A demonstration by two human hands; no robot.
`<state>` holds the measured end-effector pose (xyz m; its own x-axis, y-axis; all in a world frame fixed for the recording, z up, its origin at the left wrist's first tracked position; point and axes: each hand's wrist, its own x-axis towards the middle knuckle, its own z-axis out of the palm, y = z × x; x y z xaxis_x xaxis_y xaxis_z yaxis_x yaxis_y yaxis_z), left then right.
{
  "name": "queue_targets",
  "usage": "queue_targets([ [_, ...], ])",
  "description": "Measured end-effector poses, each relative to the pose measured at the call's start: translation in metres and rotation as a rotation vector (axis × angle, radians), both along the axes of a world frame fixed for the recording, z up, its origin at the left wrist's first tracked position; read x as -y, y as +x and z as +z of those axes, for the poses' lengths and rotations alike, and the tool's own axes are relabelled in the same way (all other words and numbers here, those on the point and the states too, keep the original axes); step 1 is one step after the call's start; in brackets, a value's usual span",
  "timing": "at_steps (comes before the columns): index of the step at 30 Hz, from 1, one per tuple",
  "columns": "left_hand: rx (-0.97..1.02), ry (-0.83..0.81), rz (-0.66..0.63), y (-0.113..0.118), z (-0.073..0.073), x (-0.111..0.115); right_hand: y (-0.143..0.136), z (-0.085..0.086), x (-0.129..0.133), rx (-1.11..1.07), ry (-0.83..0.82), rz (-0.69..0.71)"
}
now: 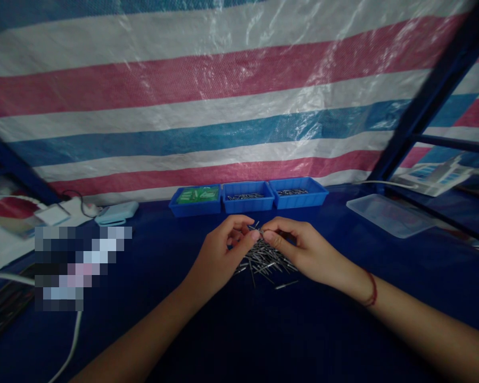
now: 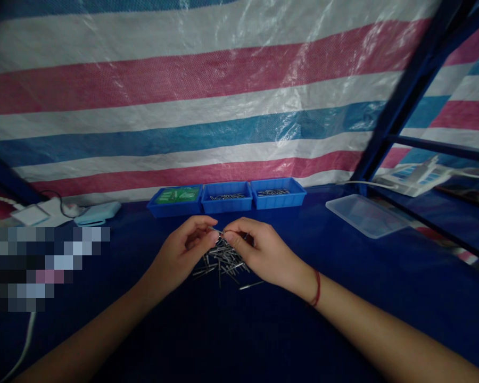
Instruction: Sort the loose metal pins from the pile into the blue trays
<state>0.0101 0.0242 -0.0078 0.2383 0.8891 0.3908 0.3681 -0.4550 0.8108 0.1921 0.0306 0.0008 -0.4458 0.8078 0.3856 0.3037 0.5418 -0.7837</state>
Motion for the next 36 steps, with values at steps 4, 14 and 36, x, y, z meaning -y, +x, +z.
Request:
queue_targets([
  [4,0.027,-0.003,-0.018,0.0005,-0.0002,0.0011,0.0001,0.0001,0.0005,-0.018,-0.054,0.03],
  [14,0.019,0.004,-0.019,0.0005,0.0034,0.0033,-0.0016,-0.0011,-0.0013,-0.037,-0.192,0.14],
  [36,-0.012,-0.005,0.02,-0.0006,-0.0013,-0.0013,-0.0013,-0.0047,-0.0046,-0.198,-0.206,0.019],
])
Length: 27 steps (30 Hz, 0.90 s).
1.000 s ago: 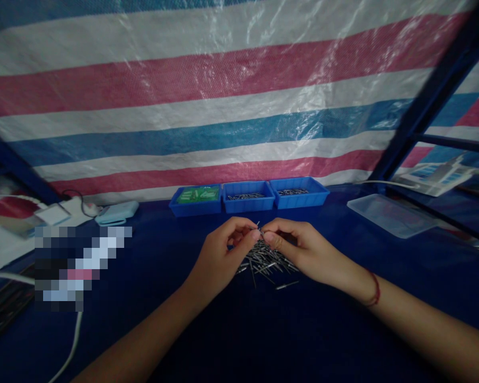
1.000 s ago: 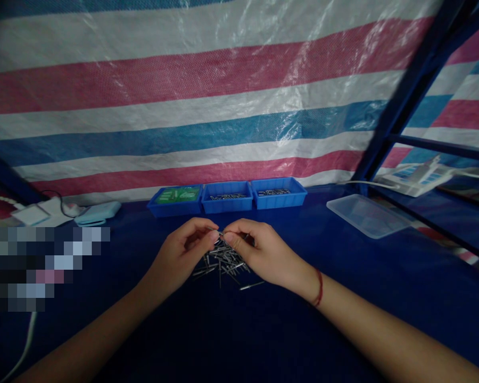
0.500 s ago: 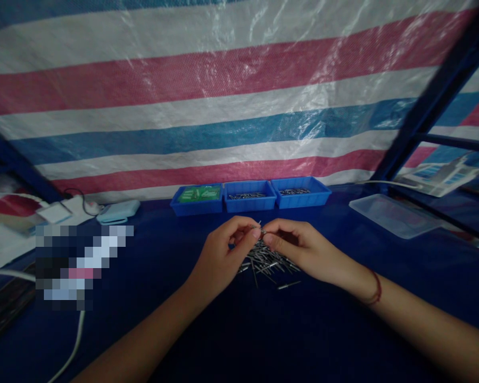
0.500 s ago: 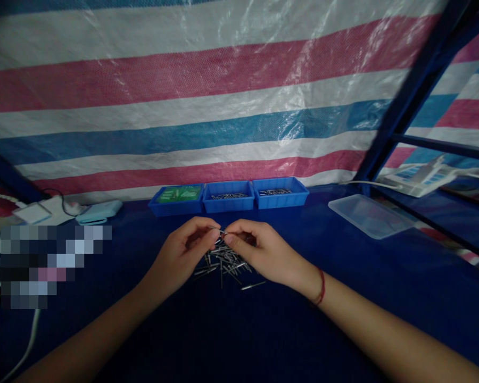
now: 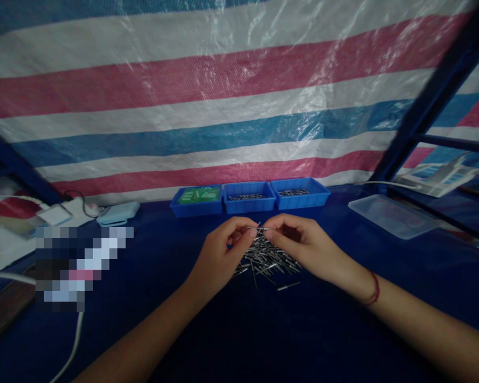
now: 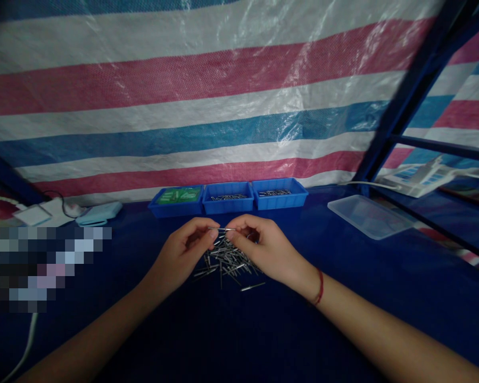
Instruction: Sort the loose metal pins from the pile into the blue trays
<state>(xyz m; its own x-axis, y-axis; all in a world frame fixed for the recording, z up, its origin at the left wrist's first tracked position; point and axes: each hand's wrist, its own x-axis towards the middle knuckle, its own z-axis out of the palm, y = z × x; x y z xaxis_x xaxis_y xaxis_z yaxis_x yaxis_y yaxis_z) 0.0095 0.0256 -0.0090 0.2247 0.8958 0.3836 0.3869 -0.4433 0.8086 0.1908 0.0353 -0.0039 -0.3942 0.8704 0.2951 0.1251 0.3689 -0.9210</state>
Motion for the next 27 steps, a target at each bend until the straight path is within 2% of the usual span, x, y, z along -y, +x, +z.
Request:
queue_targets([
  [5,-0.011,0.015,-0.003,-0.001,-0.003,-0.002,0.0,-0.003,-0.001,-0.009,0.107,-0.1],
  [12,-0.087,0.034,-0.05,-0.001,-0.004,-0.004,-0.001,0.0,0.003,0.084,0.297,-0.208],
  [16,-0.139,0.082,-0.037,-0.001,-0.002,-0.003,0.002,0.003,0.002,0.17,0.343,-0.197],
  [19,-0.194,0.162,-0.016,-0.002,-0.002,-0.003,0.01,0.005,-0.008,0.247,0.379,-0.166],
  [21,-0.231,0.176,0.003,-0.003,-0.004,-0.003,0.021,0.005,-0.024,0.265,0.425,-0.27],
  [25,-0.356,0.186,-0.024,-0.004,-0.008,-0.005,0.055,-0.005,-0.07,0.358,0.521,-0.782],
  [27,-0.467,0.218,-0.048,-0.006,-0.008,-0.006,0.071,-0.013,-0.088,0.414,0.523,-0.844],
])
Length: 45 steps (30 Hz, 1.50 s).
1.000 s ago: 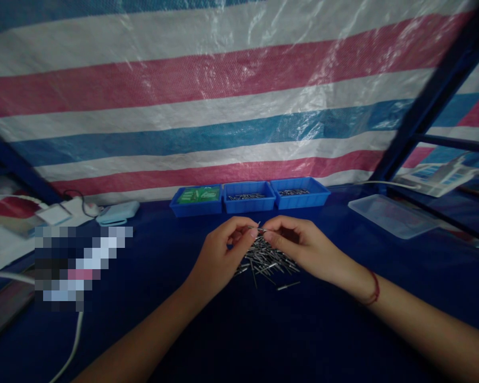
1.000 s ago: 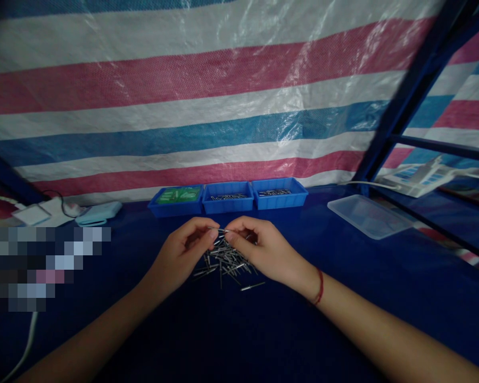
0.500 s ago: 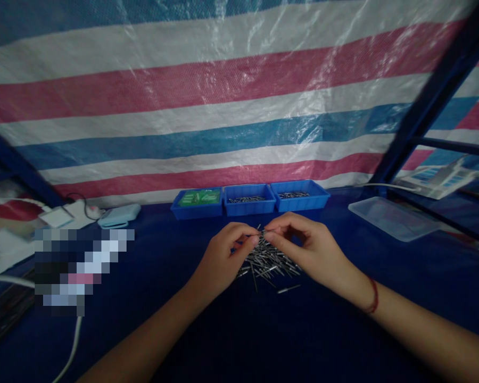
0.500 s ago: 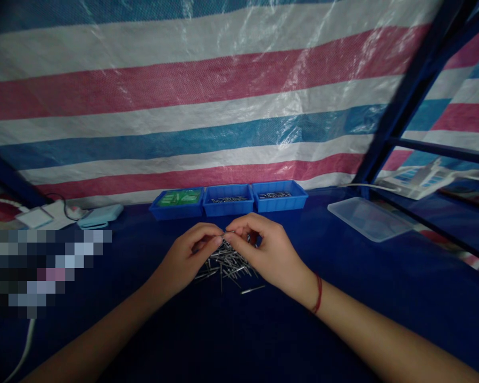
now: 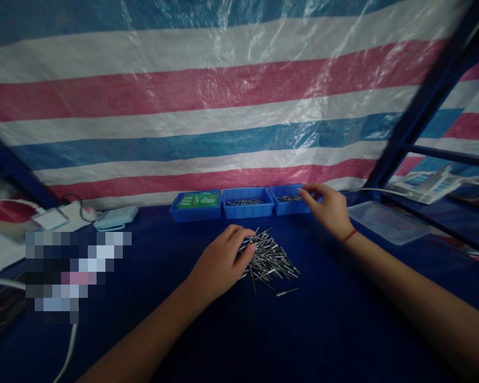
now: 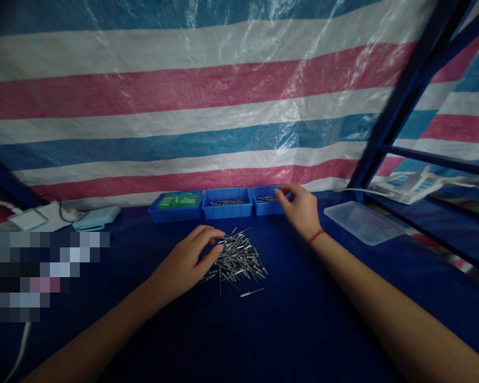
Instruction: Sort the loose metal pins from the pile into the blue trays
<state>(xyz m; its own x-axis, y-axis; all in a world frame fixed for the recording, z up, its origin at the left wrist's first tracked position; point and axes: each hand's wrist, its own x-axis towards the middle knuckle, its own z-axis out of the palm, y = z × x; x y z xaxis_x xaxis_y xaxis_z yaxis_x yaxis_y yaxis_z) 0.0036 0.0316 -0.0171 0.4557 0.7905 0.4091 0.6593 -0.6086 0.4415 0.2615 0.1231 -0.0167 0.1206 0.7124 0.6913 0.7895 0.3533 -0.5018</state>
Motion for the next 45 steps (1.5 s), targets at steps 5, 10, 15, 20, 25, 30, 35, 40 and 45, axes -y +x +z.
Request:
queue_targets([
  [5,-0.255,0.069,0.034,-0.013,0.003,-0.008,0.012,-0.012,-0.007,0.08,0.003,-0.025],
  [10,-0.326,-0.001,0.094,-0.032,-0.002,-0.023,-0.006,-0.011,0.013,0.138,-0.025,0.094],
  [15,-0.312,-0.026,0.063,-0.039,-0.009,-0.032,-0.029,-0.004,0.034,0.223,-0.02,0.32],
  [20,-0.335,-0.052,-0.037,-0.042,-0.008,-0.034,-0.041,0.004,0.051,0.24,-0.003,0.476],
  [25,-0.371,-0.093,-0.132,-0.046,-0.004,-0.032,-0.047,0.008,0.06,0.261,-0.043,0.554],
  [30,-0.367,-0.097,-0.168,-0.048,-0.001,-0.034,-0.05,0.007,0.064,0.266,-0.079,0.592],
  [35,-0.286,-0.056,-0.128,-0.042,0.008,-0.029,-0.06,0.005,0.074,0.235,-0.143,0.685],
  [40,-0.189,0.027,-0.116,-0.022,0.022,-0.009,-0.074,0.005,0.087,0.311,-0.218,0.715],
  [45,-0.083,0.012,-0.084,-0.011,0.03,0.006,-0.076,0.006,0.092,0.131,-0.315,0.75],
])
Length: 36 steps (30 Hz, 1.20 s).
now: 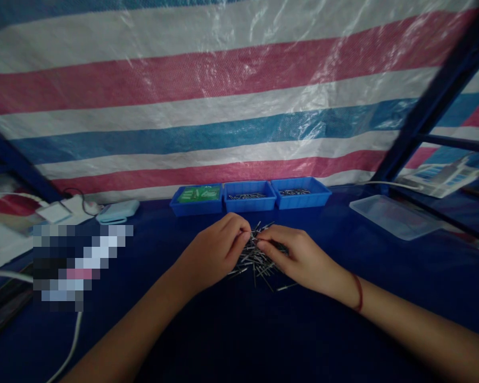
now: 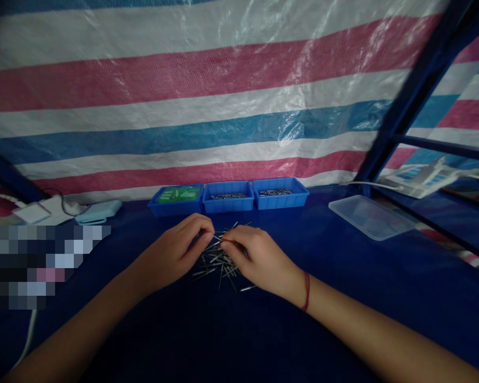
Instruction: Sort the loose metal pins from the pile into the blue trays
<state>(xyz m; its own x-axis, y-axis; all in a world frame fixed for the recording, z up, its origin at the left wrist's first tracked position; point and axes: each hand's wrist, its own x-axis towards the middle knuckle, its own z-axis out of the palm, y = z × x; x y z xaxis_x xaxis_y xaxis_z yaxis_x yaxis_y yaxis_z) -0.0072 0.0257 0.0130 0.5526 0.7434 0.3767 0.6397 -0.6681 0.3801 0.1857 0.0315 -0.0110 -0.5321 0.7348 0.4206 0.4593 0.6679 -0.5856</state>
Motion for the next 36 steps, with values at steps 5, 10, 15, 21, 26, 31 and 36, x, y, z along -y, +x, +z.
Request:
queue_targets([
  [5,0.111,-0.095,0.026,0.0004,0.0036,0.0025,0.0001,0.0022,0.0003,-0.152,-0.144,0.03],
  [10,0.201,-0.123,0.024,0.0036,0.0053,0.0031,-0.002,0.0034,0.0031,-0.19,-0.194,0.058],
  [15,0.236,-0.099,0.027,0.0042,0.0047,0.0033,-0.0021,0.0049,0.0036,-0.196,-0.202,0.078],
  [21,0.253,-0.108,0.014,0.0033,0.0034,0.0021,-0.0013,0.0047,0.0021,-0.185,-0.225,0.095],
  [26,0.248,-0.101,0.021,0.0033,0.0028,0.0018,-0.0002,0.0024,0.0006,-0.209,-0.265,0.078],
  [31,0.258,-0.089,0.031,0.0036,0.0023,0.001,-0.0007,0.0026,-0.0003,-0.261,-0.313,0.045],
  [36,0.258,-0.063,0.061,0.0021,0.0007,-0.0013,-0.0024,0.0017,-0.0016,-0.345,-0.331,-0.014],
])
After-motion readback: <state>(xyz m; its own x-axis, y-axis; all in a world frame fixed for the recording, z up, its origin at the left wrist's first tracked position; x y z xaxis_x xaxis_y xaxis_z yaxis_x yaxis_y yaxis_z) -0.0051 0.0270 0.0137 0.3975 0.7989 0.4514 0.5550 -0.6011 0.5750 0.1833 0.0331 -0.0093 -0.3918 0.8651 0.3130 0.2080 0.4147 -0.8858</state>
